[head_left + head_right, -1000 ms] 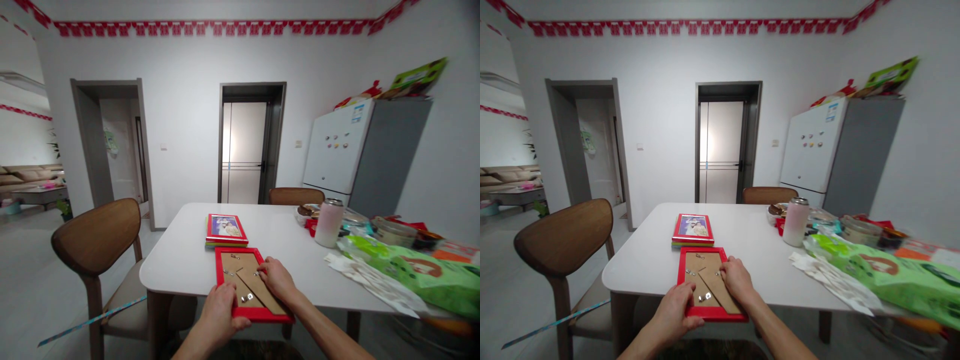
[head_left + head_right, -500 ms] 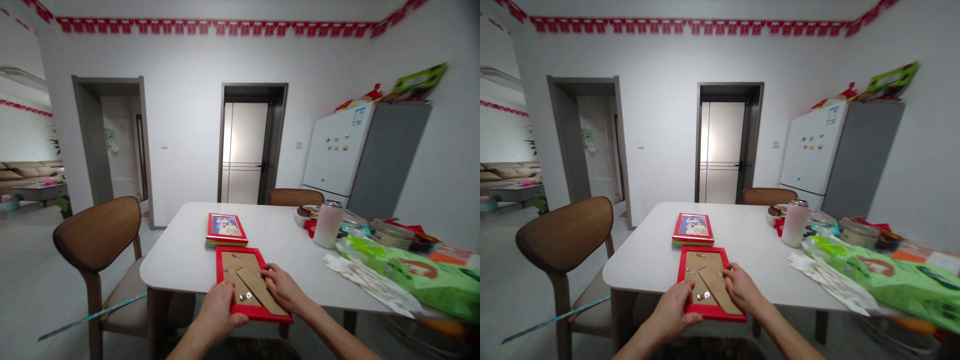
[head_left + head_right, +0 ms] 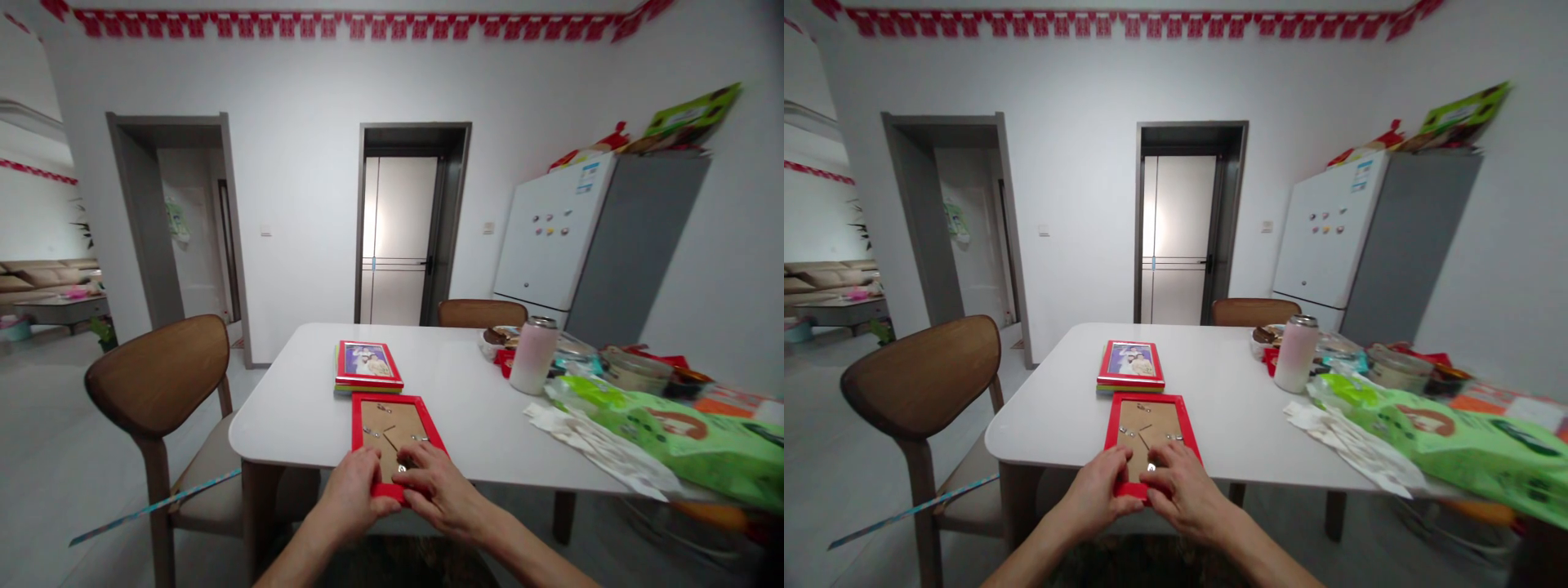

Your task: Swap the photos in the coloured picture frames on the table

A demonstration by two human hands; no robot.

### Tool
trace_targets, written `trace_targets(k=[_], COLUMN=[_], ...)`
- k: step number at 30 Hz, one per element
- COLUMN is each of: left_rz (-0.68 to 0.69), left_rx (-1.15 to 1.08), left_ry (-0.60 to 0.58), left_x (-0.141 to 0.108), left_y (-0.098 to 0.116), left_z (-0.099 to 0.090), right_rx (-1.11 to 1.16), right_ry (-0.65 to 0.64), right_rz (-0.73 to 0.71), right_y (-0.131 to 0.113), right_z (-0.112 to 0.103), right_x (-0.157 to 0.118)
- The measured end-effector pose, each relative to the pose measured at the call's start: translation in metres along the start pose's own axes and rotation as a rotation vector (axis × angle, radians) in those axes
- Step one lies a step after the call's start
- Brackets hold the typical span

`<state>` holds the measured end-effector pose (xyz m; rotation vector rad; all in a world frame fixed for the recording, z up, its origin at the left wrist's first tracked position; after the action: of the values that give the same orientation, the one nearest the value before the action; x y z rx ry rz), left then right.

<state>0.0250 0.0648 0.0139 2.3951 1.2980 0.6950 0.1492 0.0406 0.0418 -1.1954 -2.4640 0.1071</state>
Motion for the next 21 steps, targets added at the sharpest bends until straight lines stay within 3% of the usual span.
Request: trace_targets(k=[12, 17, 21], left_rz=[0.0, -0.029, -0.052], left_rx=[-0.042, -0.043, -0.061], left_ry=[0.029, 0.044, 0.041], left_x=[0.0, -0.005, -0.008], left_y=[-0.004, -0.007, -0.005], left_z=[0.004, 0.005, 0.002], right_rx=[0.112, 0.241, 0.129], right_ry=[0.0, 0.087, 0.089], right_rz=[-0.054, 0.152, 0.185], right_y=[0.011, 0.033, 0.038], right_z=[0.002, 0.014, 0.031], right_x=[-0.004, 0.026, 0.059])
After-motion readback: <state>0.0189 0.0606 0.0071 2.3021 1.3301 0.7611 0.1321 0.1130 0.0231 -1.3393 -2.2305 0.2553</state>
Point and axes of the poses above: each hand's wrist, its own x-axis towards the middle knuckle, its own z-axis out of the palm, y = z × x, the point moved 5 cm from there along x, towards the middle knuckle, and after that the axes turned 1 degree about z, right-handed, at the moved point
